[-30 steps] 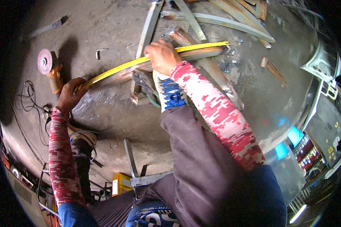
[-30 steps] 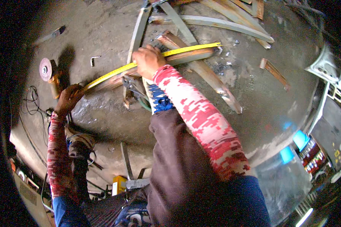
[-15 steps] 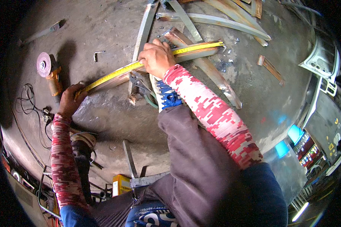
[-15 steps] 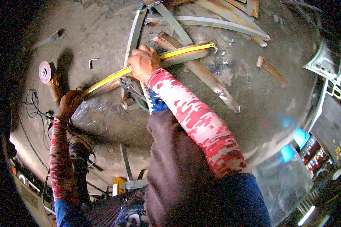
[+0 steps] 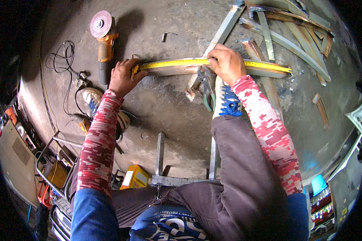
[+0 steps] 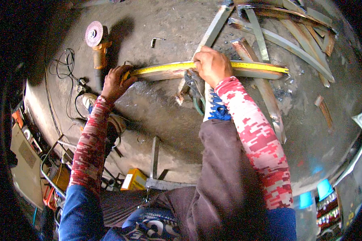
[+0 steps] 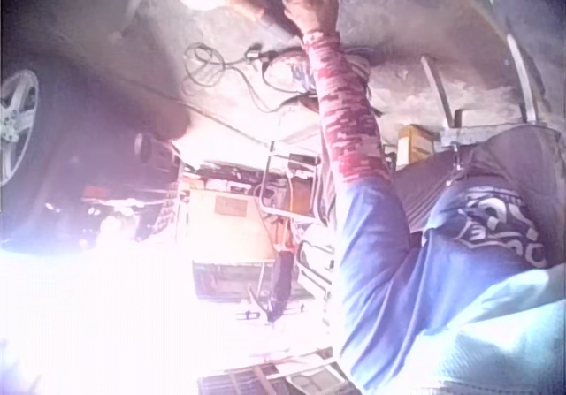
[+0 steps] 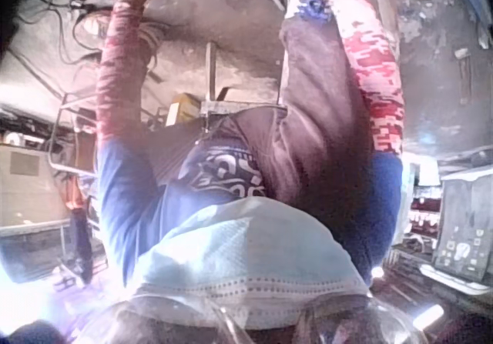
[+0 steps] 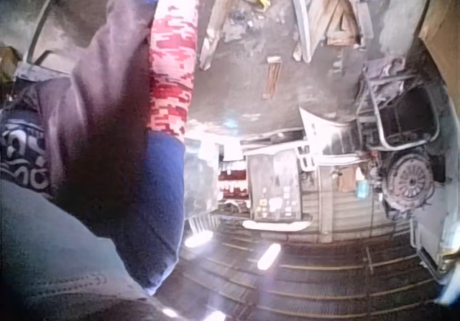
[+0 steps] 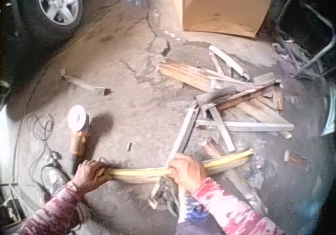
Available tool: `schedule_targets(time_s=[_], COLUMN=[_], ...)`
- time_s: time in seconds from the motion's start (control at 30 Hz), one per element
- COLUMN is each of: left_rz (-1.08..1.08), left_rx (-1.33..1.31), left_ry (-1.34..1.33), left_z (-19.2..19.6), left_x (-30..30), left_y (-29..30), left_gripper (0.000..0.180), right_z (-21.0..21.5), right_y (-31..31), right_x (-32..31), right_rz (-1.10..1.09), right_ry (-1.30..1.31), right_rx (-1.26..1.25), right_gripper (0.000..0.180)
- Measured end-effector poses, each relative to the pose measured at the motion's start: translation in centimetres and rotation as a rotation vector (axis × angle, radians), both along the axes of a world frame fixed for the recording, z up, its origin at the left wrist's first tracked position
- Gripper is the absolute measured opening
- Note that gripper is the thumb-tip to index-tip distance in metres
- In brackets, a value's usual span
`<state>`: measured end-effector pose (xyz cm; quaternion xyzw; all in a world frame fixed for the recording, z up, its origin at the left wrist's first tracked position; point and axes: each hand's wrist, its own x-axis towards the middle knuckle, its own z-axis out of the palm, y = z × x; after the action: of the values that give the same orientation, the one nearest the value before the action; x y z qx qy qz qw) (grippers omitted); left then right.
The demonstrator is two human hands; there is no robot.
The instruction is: The person measures a metal bar with a tape measure and pencil, then uses an angle grinder to cut the bar, producing sparks.
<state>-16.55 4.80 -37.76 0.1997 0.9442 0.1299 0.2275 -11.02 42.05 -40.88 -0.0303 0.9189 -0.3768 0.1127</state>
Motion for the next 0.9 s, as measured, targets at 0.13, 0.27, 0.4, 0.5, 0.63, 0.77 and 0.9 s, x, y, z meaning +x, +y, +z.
schedule_targets(time_s=[0.13,0.27,0.4,0.5,0.63,0.77,0.9], left_rz=[0.024,0.059,0.257,0.292,0.192,0.166,0.248], left_rx=[-0.028,0.010,0.261,0.333,0.401,0.485,0.593], left_ry=[0.009,0.071,0.024,0.006,0.048,0.019,-0.094], left_z=[0.1,0.1,0.1,0.2,0.4,0.5,0.6], left_x=[-0.2,-0.4,-0.7,-0.9,-1.2,-1.2,-1.0], left_y=[0.4,0.8,1.8,2.7,4.2,6.0,6.8], left_gripper=[0.048,0.038,0.027,0.023,0.025,0.026,0.027], right_z=[0.2,0.3,0.2,0.2,0.3,0.6,0.7], right_y=[-0.3,-0.4,-0.3,-0.4,-0.4,-0.5,-0.5], right_x=[0.0,-0.1,-0.1,0.1,0.2,0.2,0.1], right_rz=[0.015,0.026,0.041,0.039,0.030,0.028,0.037], right_ry=[0.027,0.003,0.050,0.061,0.064,0.067,0.073], right_rx=[0.039,0.025,0.029,0.026,0.038,0.040,0.073], right_gripper=[0.006,0.006,0.008,0.008,0.008,0.008,0.007])
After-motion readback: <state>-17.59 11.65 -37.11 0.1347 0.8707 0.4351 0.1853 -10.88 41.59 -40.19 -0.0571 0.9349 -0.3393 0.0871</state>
